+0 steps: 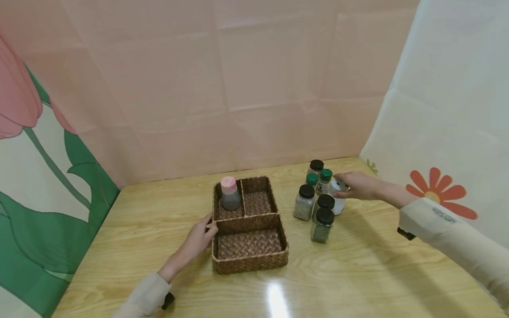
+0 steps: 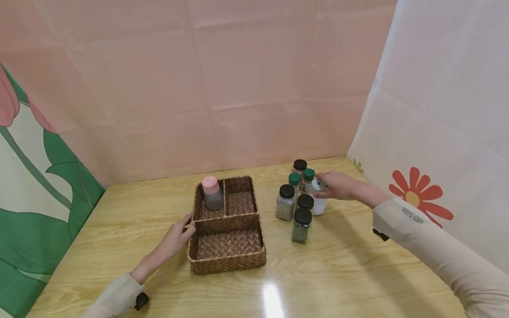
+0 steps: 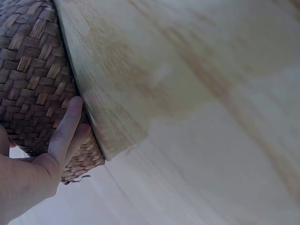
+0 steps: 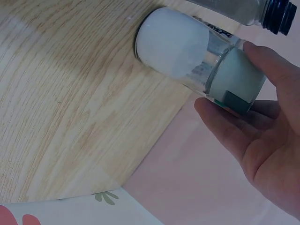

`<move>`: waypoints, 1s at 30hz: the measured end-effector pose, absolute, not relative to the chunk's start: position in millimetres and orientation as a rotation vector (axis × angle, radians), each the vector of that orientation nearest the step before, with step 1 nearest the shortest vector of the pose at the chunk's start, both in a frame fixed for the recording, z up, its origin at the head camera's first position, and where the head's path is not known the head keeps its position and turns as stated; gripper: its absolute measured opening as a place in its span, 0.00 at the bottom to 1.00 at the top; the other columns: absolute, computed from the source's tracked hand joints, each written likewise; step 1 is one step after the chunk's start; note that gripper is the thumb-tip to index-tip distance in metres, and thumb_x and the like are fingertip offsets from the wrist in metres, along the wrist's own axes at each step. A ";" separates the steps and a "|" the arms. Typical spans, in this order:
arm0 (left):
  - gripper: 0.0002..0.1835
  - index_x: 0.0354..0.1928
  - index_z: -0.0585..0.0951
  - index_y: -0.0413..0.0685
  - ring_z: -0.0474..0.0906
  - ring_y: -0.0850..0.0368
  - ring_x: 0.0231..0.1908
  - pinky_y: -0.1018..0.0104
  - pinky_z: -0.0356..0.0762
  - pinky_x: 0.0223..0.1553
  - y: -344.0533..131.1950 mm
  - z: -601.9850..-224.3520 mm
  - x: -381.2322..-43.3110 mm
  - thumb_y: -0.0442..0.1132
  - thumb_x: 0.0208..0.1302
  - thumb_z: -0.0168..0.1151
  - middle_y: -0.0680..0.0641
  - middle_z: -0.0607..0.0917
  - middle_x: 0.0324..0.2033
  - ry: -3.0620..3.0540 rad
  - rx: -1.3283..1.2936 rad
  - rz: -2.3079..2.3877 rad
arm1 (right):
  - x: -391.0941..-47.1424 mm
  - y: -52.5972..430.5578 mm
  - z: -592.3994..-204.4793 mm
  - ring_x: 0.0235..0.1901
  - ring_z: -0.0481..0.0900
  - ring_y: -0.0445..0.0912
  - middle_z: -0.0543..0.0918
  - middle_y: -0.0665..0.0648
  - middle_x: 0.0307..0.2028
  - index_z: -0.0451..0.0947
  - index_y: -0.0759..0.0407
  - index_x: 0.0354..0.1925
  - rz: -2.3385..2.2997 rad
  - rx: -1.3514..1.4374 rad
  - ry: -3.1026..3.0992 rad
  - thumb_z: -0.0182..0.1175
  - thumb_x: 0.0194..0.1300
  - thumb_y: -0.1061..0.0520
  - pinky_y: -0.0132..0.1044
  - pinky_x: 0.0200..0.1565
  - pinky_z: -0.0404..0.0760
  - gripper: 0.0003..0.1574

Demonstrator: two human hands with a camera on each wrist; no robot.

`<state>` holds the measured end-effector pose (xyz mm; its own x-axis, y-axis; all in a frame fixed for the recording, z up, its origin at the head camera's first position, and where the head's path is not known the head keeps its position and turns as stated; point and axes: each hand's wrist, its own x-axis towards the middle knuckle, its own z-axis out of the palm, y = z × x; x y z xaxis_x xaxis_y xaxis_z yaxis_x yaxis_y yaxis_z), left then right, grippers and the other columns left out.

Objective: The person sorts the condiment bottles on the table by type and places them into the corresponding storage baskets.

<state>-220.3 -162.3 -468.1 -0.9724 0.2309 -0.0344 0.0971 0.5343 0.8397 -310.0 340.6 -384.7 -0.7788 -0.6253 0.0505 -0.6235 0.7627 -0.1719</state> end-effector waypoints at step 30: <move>0.33 0.78 0.53 0.43 0.57 0.59 0.13 0.64 0.65 0.16 -162.8 -470.3 -220.6 0.47 0.78 0.44 0.41 0.71 0.11 2.639 0.301 1.415 | -317.2 347.5 -396.9 0.25 0.73 0.36 0.78 0.50 0.32 0.73 0.77 0.58 -0.383 -1.040 2.961 0.71 0.61 0.49 0.34 0.26 0.73 0.39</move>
<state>-220.6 -162.8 -470.3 -0.9714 0.2366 -0.0216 0.1130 0.5398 0.8341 -317.2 347.5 -396.9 -0.7835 -0.6136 0.0982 -0.6184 0.7544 -0.2204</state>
